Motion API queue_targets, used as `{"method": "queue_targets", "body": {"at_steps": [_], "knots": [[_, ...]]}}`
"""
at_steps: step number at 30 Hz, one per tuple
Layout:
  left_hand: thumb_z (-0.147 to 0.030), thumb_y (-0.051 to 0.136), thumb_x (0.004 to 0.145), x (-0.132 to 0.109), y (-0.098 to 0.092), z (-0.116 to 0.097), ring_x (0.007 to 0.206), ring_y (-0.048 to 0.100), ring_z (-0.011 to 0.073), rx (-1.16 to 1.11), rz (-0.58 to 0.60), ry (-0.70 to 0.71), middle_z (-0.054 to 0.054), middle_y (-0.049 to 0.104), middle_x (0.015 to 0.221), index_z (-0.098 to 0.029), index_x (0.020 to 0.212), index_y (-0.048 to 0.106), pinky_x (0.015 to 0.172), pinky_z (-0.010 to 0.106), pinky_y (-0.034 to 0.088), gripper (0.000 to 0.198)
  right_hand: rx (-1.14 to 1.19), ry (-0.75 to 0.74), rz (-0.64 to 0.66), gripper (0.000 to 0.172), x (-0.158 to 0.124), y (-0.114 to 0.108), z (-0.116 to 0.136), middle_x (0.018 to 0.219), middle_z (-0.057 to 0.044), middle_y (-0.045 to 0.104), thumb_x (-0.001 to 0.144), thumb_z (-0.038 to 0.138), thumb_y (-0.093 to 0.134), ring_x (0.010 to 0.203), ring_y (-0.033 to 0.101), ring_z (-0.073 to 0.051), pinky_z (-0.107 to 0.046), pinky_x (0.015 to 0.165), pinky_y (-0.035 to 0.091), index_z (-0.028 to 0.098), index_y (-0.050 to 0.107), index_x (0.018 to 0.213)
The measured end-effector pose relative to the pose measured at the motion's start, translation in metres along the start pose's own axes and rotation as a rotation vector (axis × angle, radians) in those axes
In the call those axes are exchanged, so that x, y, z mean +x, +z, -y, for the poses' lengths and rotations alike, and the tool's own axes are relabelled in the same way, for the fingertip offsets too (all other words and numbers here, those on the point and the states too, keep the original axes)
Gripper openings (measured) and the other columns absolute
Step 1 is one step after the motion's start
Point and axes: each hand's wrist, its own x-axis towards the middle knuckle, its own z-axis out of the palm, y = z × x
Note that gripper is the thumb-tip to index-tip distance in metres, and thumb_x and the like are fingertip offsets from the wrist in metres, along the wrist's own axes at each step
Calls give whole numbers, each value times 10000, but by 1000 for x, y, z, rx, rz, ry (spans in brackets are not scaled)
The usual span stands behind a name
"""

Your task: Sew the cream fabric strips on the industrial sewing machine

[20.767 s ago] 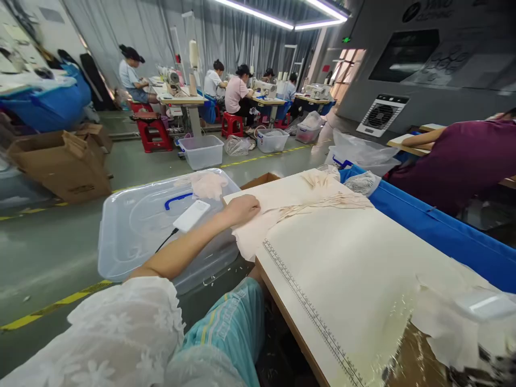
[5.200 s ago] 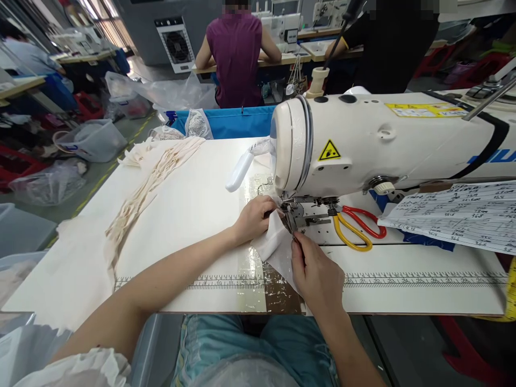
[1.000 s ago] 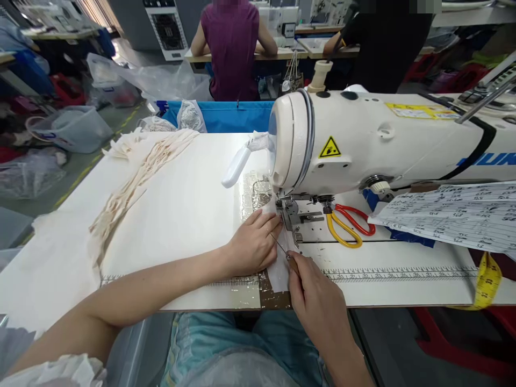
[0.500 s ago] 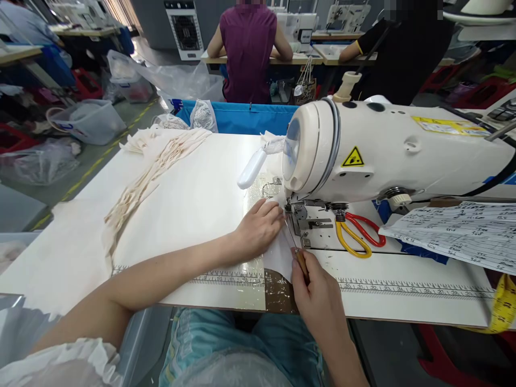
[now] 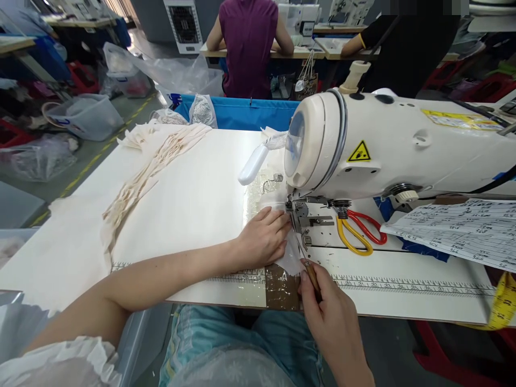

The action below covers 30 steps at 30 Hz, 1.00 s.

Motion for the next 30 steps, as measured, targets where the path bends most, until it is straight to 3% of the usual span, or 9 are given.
{"method": "queue_targets", "body": {"at_steps": [5,10,17,26,30], "knots": [[-280,420,953,0,-2,0,1276,484,297,1,13,14,174,562,1352,-42,1264,582,1120,455,343,424,64,170,-49,375,-12,-13,-16,761,-48,747,984,426,437,621,714,-157,-188,552,535,155,668,1102],[-335,442,959,-1,-5,-7,1224,502,295,3,24,15,176,584,1303,-37,1224,597,1103,446,354,427,184,305,-6,422,-9,-21,-17,654,-36,709,922,485,488,555,689,-152,-164,497,525,143,701,1046],[-280,451,940,-3,-9,-10,1232,491,298,7,79,27,195,551,1343,-23,1263,559,1093,436,351,427,232,354,-26,449,-8,-20,-16,682,-63,726,879,511,514,578,700,-179,-196,507,549,136,709,1031],[-287,440,945,-4,-9,-13,1224,500,304,-1,62,19,197,561,1332,-24,1248,574,1084,432,358,423,207,352,-19,475,-13,-17,-23,668,-50,713,887,552,516,529,663,-176,-222,535,559,149,714,1044],[-295,443,942,-4,-10,-14,1218,507,306,-2,76,19,196,562,1334,-29,1248,574,1062,426,375,427,221,406,-24,483,-19,-14,-29,768,-52,746,908,582,517,644,704,-185,-204,530,546,185,710,1103]]}}
